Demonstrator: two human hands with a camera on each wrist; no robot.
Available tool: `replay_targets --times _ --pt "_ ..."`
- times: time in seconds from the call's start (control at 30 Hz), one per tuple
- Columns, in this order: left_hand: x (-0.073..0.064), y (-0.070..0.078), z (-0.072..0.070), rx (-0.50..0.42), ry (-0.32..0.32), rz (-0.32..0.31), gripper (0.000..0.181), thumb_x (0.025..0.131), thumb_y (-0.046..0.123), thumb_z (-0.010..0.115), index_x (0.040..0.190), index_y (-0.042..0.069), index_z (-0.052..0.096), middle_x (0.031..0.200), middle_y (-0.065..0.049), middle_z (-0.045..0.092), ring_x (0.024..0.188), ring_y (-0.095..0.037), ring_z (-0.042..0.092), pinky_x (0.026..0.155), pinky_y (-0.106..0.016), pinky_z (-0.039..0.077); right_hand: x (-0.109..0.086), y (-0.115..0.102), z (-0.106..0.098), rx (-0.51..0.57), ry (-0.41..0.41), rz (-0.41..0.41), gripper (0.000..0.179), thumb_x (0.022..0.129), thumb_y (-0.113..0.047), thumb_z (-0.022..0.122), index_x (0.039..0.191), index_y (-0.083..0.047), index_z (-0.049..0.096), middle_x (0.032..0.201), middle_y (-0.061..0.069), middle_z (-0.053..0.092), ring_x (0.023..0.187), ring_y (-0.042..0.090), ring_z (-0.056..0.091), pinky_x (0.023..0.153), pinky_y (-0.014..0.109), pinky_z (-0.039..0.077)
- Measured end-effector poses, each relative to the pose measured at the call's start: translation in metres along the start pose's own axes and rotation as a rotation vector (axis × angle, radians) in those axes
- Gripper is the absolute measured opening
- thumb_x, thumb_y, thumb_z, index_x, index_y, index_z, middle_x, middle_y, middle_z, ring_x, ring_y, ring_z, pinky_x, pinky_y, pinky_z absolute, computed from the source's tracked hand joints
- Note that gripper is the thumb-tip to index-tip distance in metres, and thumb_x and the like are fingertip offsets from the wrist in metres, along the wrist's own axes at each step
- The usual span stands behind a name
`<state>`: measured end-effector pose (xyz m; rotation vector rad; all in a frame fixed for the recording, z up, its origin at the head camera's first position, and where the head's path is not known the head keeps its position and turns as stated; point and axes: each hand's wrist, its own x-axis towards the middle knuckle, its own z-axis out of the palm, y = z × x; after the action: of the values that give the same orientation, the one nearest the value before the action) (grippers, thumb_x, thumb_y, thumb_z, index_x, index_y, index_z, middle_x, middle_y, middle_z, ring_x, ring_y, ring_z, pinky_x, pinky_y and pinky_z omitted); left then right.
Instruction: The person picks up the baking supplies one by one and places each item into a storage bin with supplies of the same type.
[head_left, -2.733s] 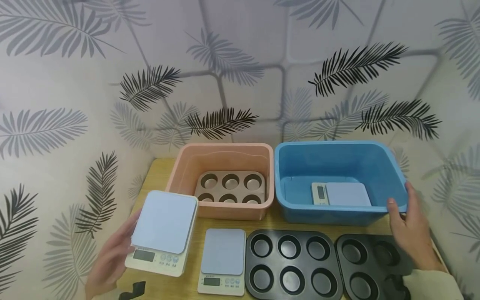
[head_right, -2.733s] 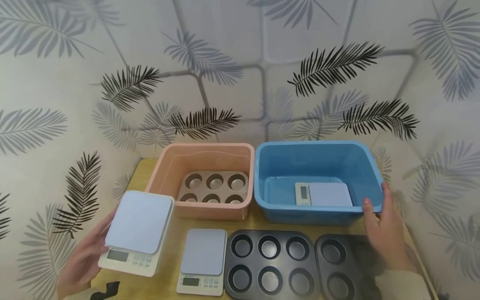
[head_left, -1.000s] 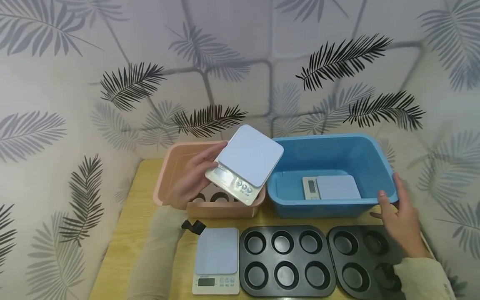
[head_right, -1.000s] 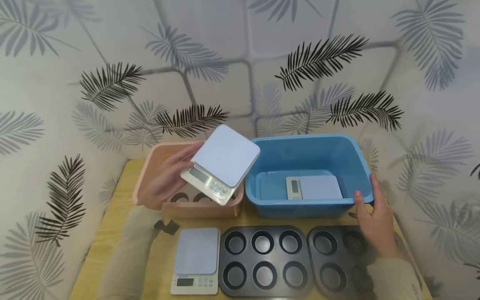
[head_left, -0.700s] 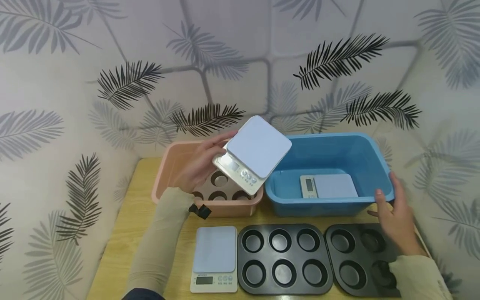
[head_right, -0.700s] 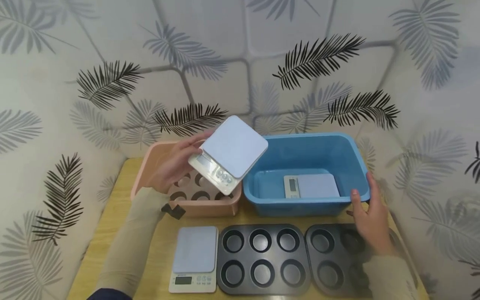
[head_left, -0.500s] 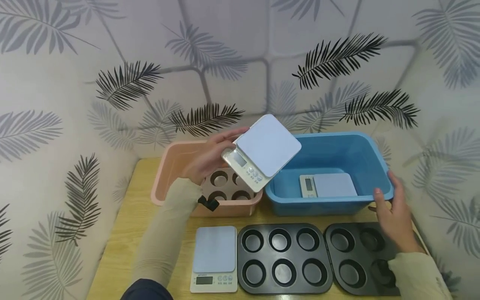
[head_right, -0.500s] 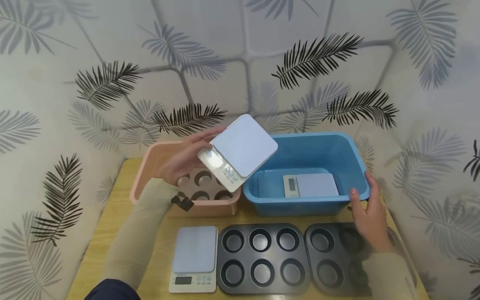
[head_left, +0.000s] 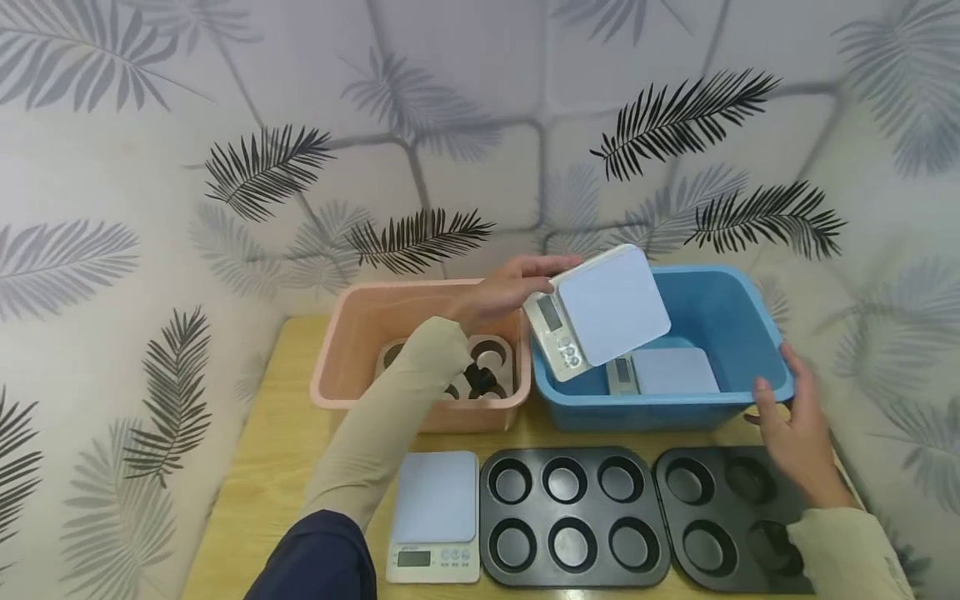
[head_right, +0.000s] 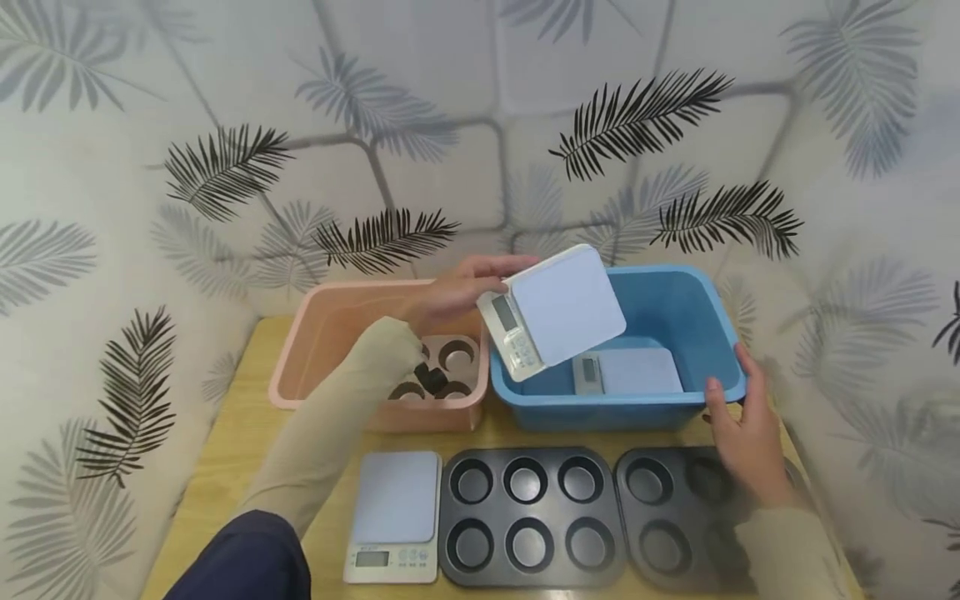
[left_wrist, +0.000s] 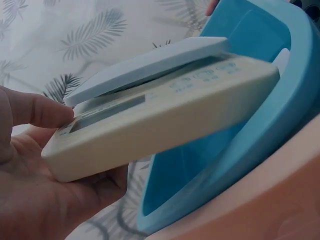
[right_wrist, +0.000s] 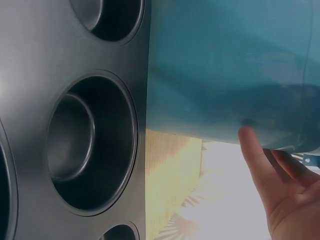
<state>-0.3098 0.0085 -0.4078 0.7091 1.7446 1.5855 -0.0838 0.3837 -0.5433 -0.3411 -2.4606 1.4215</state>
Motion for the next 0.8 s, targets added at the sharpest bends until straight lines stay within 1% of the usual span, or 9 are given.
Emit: replay_targets --times 0.1,0.2,0.27,0.33,0.4,0.47,0.53,0.67,0.8 --pt "0.008 -0.004 0.007 0.044 -0.015 -0.028 0.059 0.107 -0.007 0.045 0.164 0.009 0.051 0.171 -0.009 0.049 0.139 -0.021 0.061 0.107 -0.034 0.054 -0.001 0.002 0.003 0.006 -0.01 -0.01 0.073 0.115 -0.03 0.049 0.177 -0.026 0.013 0.176 0.033 0.024 0.138 0.066 0.044 0.068 0.001 0.051" --pt "0.015 -0.007 0.013 0.076 -0.039 -0.035 0.058 0.109 -0.006 0.044 0.165 0.011 0.05 0.172 -0.009 0.048 0.15 -0.026 0.054 0.12 -0.043 0.047 -0.003 0.002 0.004 0.007 -0.004 -0.01 0.072 0.115 -0.03 0.049 0.177 -0.027 0.014 0.176 0.032 0.025 0.138 0.065 0.044 0.069 0.001 0.052" --pt "0.019 -0.008 0.016 0.099 -0.04 -0.044 0.059 0.11 -0.004 0.044 0.167 0.013 0.047 0.175 -0.007 0.044 0.155 -0.028 0.048 0.129 -0.046 0.041 -0.005 0.001 0.005 0.006 -0.001 -0.01 0.072 0.115 -0.029 0.049 0.177 -0.027 0.014 0.176 0.032 0.024 0.138 0.065 0.044 0.069 0.001 0.051" --pt "0.024 -0.009 0.019 0.112 -0.026 -0.062 0.06 0.111 -0.001 0.046 0.168 0.017 0.045 0.177 -0.005 0.039 0.16 -0.028 0.043 0.134 -0.051 0.035 -0.005 0.001 0.004 0.002 0.002 -0.013 0.072 0.114 -0.029 0.049 0.177 -0.026 0.014 0.176 0.034 0.024 0.138 0.066 0.044 0.069 0.0 0.051" --pt "0.03 -0.009 0.022 0.126 -0.003 -0.085 0.059 0.111 0.002 0.049 0.167 0.02 0.045 0.179 -0.004 0.034 0.163 -0.028 0.039 0.136 -0.054 0.031 -0.006 0.0 0.004 -0.007 0.006 -0.016 0.072 0.114 -0.029 0.049 0.177 -0.024 0.015 0.175 0.035 0.025 0.136 0.065 0.045 0.069 -0.001 0.05" --pt "0.036 -0.009 0.026 0.14 0.016 -0.099 0.058 0.111 0.003 0.051 0.165 0.02 0.044 0.18 -0.004 0.031 0.164 -0.028 0.036 0.136 -0.056 0.03 -0.005 0.0 0.003 -0.016 0.011 -0.023 0.072 0.114 -0.029 0.049 0.177 -0.022 0.015 0.174 0.036 0.026 0.136 0.066 0.045 0.068 -0.002 0.048" --pt "0.043 -0.01 0.029 0.137 0.025 -0.109 0.055 0.11 0.003 0.051 0.163 0.016 0.044 0.179 -0.007 0.033 0.165 -0.029 0.036 0.135 -0.056 0.03 -0.004 -0.001 0.002 -0.035 0.02 -0.031 0.072 0.114 -0.029 0.049 0.177 -0.021 0.015 0.173 0.037 0.028 0.136 0.066 0.046 0.068 -0.003 0.046" --pt "0.055 -0.01 0.037 0.111 0.026 -0.116 0.054 0.109 -0.001 0.051 0.161 0.008 0.042 0.178 -0.009 0.033 0.164 -0.032 0.037 0.134 -0.056 0.032 0.0 0.001 0.001 -0.049 0.023 -0.041 0.072 0.114 -0.028 0.049 0.177 -0.018 0.015 0.172 0.04 0.027 0.14 0.071 0.044 0.067 -0.006 0.043" --pt "0.067 -0.01 0.044 0.092 0.027 -0.138 0.048 0.109 -0.002 0.051 0.156 0.007 0.045 0.178 -0.011 0.033 0.164 -0.031 0.037 0.132 -0.054 0.036 0.003 0.001 0.001 -0.053 0.02 -0.04 0.072 0.114 -0.027 0.048 0.176 -0.017 0.015 0.172 0.04 0.026 0.142 0.071 0.043 0.067 -0.006 0.042"
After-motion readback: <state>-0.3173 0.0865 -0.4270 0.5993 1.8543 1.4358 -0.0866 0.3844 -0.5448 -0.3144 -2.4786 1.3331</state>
